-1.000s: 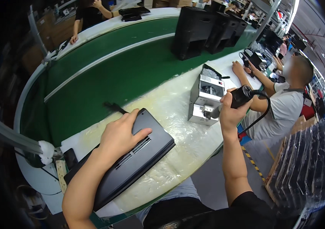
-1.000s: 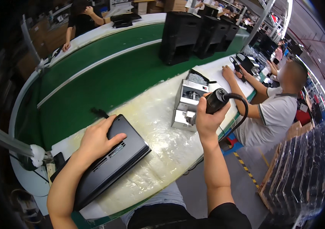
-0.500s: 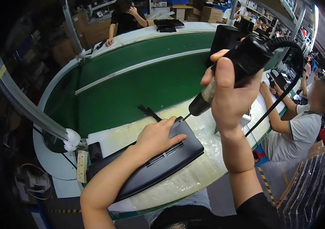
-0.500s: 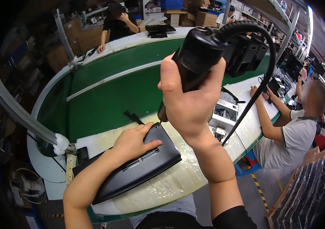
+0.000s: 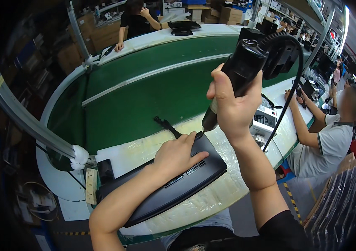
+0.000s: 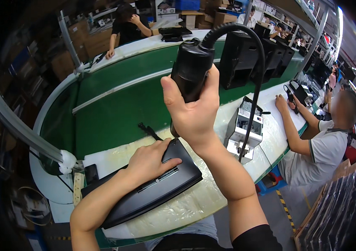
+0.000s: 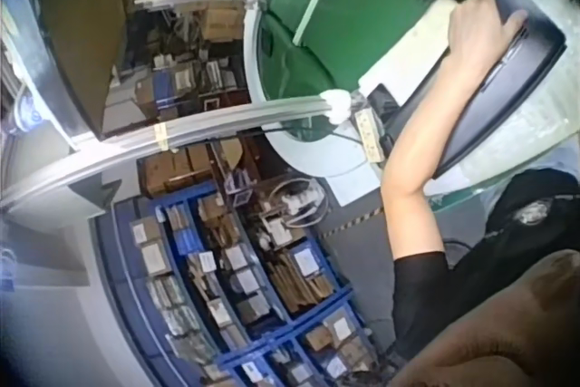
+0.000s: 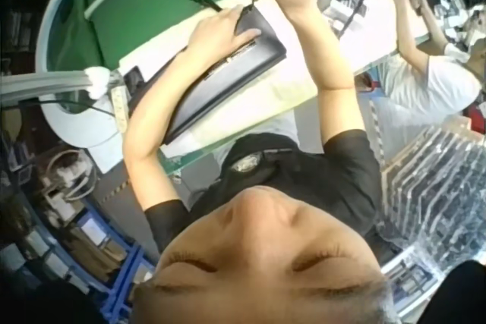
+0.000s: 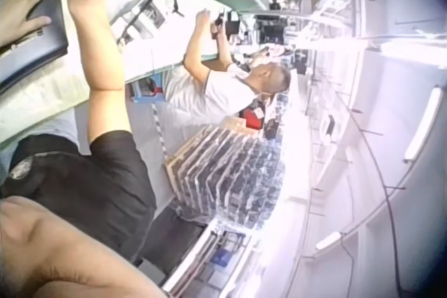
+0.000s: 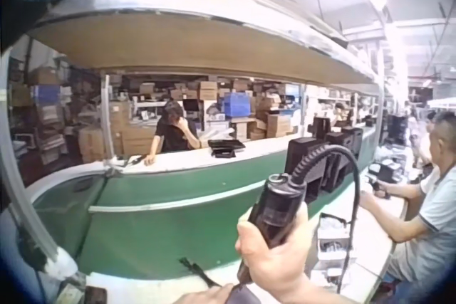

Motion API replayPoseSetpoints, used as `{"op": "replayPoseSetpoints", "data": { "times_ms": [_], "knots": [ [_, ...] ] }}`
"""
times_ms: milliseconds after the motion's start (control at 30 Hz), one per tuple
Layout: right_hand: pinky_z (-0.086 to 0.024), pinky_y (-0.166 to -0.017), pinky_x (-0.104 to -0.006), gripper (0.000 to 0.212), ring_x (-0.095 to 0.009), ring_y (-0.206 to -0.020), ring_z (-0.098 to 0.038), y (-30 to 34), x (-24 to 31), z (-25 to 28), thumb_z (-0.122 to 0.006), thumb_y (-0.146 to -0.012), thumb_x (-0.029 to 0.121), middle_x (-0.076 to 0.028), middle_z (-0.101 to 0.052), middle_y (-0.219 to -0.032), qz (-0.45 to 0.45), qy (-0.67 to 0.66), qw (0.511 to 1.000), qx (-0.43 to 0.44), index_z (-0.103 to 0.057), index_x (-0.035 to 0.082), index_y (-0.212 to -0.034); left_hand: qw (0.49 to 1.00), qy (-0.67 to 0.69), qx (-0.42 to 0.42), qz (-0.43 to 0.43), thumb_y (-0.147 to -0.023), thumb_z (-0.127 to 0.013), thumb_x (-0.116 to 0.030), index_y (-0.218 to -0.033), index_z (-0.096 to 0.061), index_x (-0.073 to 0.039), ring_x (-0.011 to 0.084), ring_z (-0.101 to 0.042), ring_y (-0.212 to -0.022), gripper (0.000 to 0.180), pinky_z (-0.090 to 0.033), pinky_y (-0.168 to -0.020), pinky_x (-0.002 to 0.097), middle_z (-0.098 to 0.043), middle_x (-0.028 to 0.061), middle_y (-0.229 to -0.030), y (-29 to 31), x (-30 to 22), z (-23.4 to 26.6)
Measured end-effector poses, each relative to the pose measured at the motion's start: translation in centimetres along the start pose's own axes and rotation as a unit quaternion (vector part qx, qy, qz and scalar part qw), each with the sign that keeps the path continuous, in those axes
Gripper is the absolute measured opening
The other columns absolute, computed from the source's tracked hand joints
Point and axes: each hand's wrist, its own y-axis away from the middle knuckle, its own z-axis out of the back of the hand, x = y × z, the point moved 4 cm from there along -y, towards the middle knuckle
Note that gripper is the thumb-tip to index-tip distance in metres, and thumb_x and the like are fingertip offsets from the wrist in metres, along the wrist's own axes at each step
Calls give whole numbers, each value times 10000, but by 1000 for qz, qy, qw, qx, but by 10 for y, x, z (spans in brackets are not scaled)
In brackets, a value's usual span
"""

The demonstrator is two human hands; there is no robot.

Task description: Assembling electronic components using an electric screwdriver on a production line.

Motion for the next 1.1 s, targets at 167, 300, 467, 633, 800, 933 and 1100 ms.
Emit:
{"op": "replayPoseSetpoints", "data": {
  "times_ms": [167, 300, 467, 633, 800, 933, 1100],
  "knots": [
    [-477, -594, -215, 361, -76, -655, -585, 3, -3, 3, -695, -919, 70, -50, -615, -860, -23, 13, 1000, 15, -445, -7, -1167, 1000, 2, 16, 19, -869, -632, -580, -1305, -552, 14, 422, -685, -902, 741, -560, -801, 469, -671, 254, -1083, -2, -3, 1],
    [-490, -622, -219, 563, -71, -683, -588, 5, -10, 0, -769, -869, 117, -29, -631, -811, -31, 5, 999, 19, -438, -35, -1298, 1000, 6, 18, 22, -864, -645, -564, -1313, -551, 2, 422, -682, -920, 728, -551, -827, 471, -673, 254, -1085, -3, -5, 4],
    [-510, -658, -230, 524, -74, -740, -619, -2, -1, 4, -756, -875, 111, -39, -655, -863, -9, 26, 1000, 5, -449, -18, -1278, 1000, -11, -1, -6, -883, -613, -567, -1320, -539, 11, 425, -690, -892, 727, -565, -798, 471, -668, 258, -1110, 1, -4, 6],
    [-509, -691, -230, 374, -78, -745, -603, 9, 41, 84, -722, -890, 59, -34, -637, -890, 3, 51, 990, -133, -465, 14, -1157, 999, -24, -39, -15, -913, -613, -472, -1325, -541, -16, 417, -658, -967, 619, -532, -860, 457, -658, 231, -1099, 7, -2, 1],
    [-492, -700, -256, 496, -106, -732, -583, 46, 19, 195, -724, -873, 78, -43, -613, -832, 44, 375, 912, -162, -431, -34, -1256, 998, -19, -51, -20, -926, -612, -393, -1327, -541, -21, 416, -657, -992, 551, -532, -864, 457, -655, 228, -1161, 5, -4, -1],
    [-500, -695, -267, 517, -110, -738, -593, 66, -12, 241, -720, -884, 92, -56, -625, -844, 37, 348, 919, -182, -409, -34, -1277, 999, -29, -43, -17, -939, -596, -361, -1333, -539, -19, 417, -658, -974, 525, -530, -862, 461, -652, 213, -1161, 7, -12, 1],
    [-511, -692, -278, 504, -126, -755, -621, 81, -25, 259, -709, -899, 111, -75, -646, -864, -8, 385, 904, -187, -406, -29, -1276, 993, -66, -87, -47, -932, -614, -301, -1301, -540, 11, 394, -670, -933, 488, -546, -805, 448, -670, 207, -1073, 36, -8, 15]
  ]
}}
